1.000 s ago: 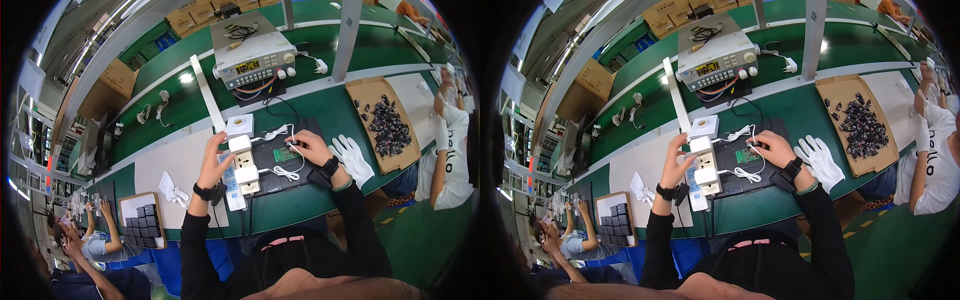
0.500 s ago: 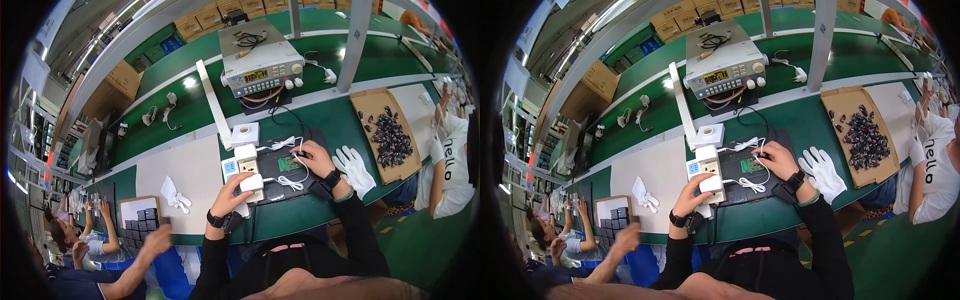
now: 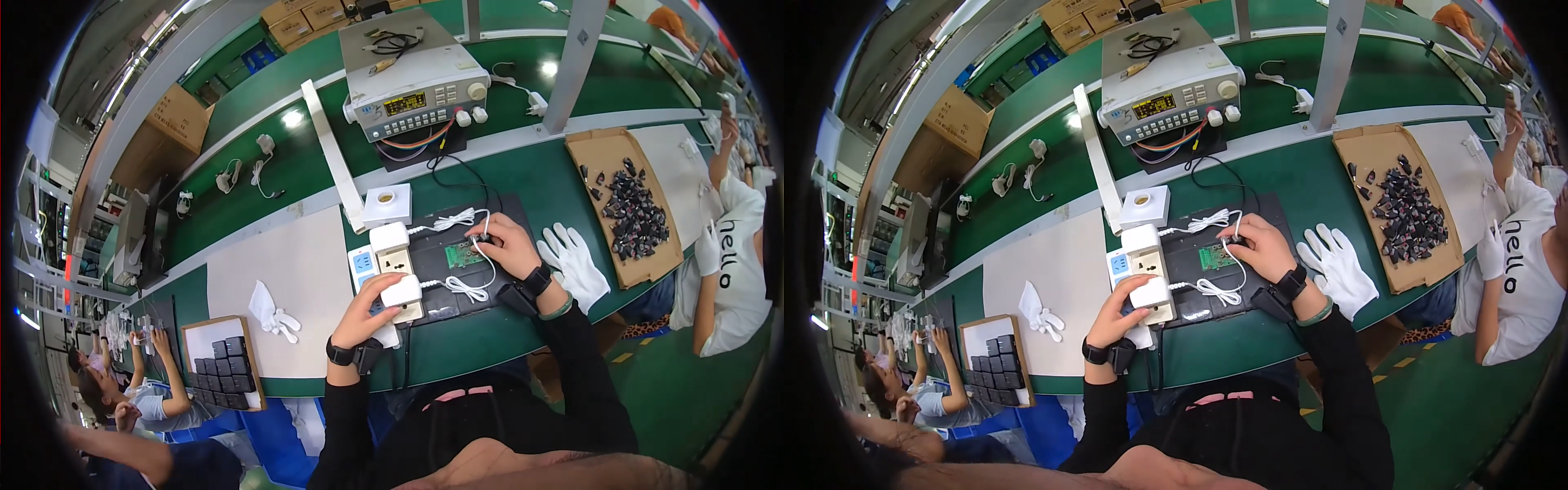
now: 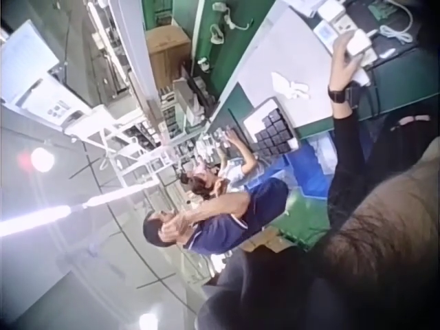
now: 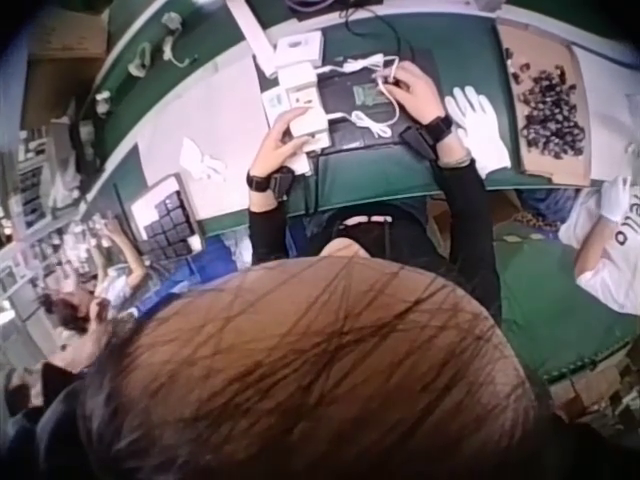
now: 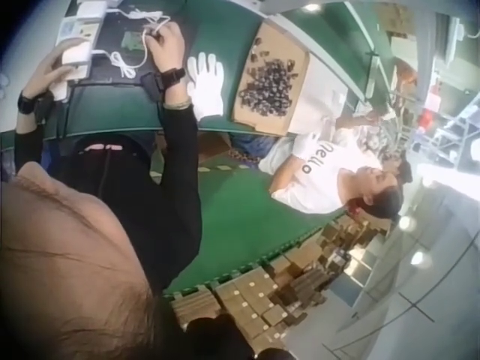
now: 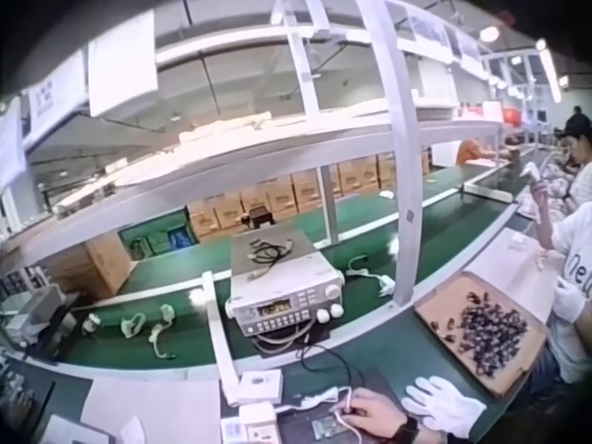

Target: Perform quality control testing on electronic cable assemblies using a specialized test fixture.

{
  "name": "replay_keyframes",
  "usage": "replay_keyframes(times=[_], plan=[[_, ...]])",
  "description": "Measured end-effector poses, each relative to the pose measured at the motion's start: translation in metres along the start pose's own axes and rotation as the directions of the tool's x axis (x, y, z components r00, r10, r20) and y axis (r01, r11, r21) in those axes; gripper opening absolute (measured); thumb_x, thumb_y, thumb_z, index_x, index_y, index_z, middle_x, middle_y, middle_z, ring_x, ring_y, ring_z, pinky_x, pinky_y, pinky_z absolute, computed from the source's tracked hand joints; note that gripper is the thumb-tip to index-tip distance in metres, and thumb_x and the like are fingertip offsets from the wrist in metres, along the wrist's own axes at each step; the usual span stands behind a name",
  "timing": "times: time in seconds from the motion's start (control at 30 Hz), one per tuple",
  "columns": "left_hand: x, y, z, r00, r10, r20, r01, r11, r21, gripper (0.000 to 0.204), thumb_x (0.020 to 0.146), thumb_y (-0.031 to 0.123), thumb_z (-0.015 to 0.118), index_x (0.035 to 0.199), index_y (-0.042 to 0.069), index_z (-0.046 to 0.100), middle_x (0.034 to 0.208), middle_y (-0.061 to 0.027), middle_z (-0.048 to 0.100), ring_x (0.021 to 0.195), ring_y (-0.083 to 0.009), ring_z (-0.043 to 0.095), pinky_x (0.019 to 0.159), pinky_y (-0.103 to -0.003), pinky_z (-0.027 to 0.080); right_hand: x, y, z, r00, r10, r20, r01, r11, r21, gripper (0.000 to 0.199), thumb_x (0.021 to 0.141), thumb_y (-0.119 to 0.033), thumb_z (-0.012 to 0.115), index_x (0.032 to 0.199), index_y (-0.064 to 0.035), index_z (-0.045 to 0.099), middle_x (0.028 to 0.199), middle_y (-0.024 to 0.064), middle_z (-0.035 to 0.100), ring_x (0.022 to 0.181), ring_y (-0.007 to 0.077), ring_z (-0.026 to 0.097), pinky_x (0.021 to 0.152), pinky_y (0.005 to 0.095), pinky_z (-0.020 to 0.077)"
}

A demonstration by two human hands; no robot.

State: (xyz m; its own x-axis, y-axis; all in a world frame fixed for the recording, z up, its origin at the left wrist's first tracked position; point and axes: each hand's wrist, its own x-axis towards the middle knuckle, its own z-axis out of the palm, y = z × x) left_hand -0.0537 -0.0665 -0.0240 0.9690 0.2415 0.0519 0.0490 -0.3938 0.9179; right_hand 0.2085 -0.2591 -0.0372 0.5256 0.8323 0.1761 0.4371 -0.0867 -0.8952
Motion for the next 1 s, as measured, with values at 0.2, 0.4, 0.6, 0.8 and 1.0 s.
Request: replay_keyframes(times=[0.2,0.4,0.6,0.8,1.0], plan=[[-0.001,0.000,-0.001,1.000,-0.012,0.006,0.012,1.000,-0.004,0.052,0.081,0.005,0.065,0.130,0.005,0.048,0.134,-0.0126,0.048,0.127,-0.0265,0.043,0.107,-0.036,0.032,0.004,0.006,0.003,0.997,0.011,-0.073,0.015,0.938,0.347,0.026,0.077,-0.008,0.072,0.103,-0.0084,0.069,0.083,-0.0010,0.049,0.063,0.0067,0.042,0.057,0.0209,0.0338],[-0.001,-0.001,0.001,1.000,-0.018,0.001,0.018,1.000,0.002,0.052,0.081,0.005,0.065,0.130,0.006,0.048,0.134,-0.0126,0.048,0.127,-0.0265,0.043,0.107,-0.036,0.032,0.001,0.000,0.000,0.997,0.063,-0.039,-0.056,0.986,0.159,0.026,0.076,-0.008,0.073,0.101,-0.0073,0.070,0.083,-0.0013,0.051,0.061,0.0058,0.039,0.057,0.0200,0.0325],[-0.001,0.000,-0.001,1.000,0.013,0.007,-0.013,1.000,0.026,0.053,0.081,0.004,0.065,0.131,0.006,0.047,0.134,-0.0123,0.049,0.127,-0.0268,0.043,0.107,-0.036,0.032,0.000,-0.007,-0.001,0.998,0.033,-0.055,-0.034,0.999,-0.027,0.023,0.076,-0.012,0.073,0.099,-0.0083,0.071,0.083,0.0021,0.053,0.065,0.0120,0.048,0.060,0.0244,0.0394],[0.000,0.000,-0.001,1.000,0.012,0.005,-0.012,1.000,0.022,0.052,0.082,0.009,0.065,0.132,0.008,0.048,0.134,-0.0097,0.050,0.128,-0.0284,0.042,0.108,-0.037,0.032,0.002,-0.002,-0.001,0.982,-0.182,-0.047,0.157,0.933,-0.322,0.025,0.076,-0.019,0.071,0.099,-0.0117,0.070,0.085,0.0057,0.055,0.078,0.0222,0.058,0.068,0.0312,0.0465],[-0.001,0.001,-0.001,1.000,0.018,0.004,-0.018,1.000,0.015,0.052,0.082,0.009,0.065,0.132,0.007,0.048,0.135,-0.0106,0.049,0.128,-0.0278,0.042,0.108,-0.037,0.031,-0.001,-0.006,-0.002,0.999,-0.037,-0.032,0.028,0.969,-0.245,0.025,0.077,-0.020,0.069,0.101,-0.0147,0.070,0.085,0.0049,0.054,0.076,0.0210,0.058,0.068,0.0305,0.0463]])
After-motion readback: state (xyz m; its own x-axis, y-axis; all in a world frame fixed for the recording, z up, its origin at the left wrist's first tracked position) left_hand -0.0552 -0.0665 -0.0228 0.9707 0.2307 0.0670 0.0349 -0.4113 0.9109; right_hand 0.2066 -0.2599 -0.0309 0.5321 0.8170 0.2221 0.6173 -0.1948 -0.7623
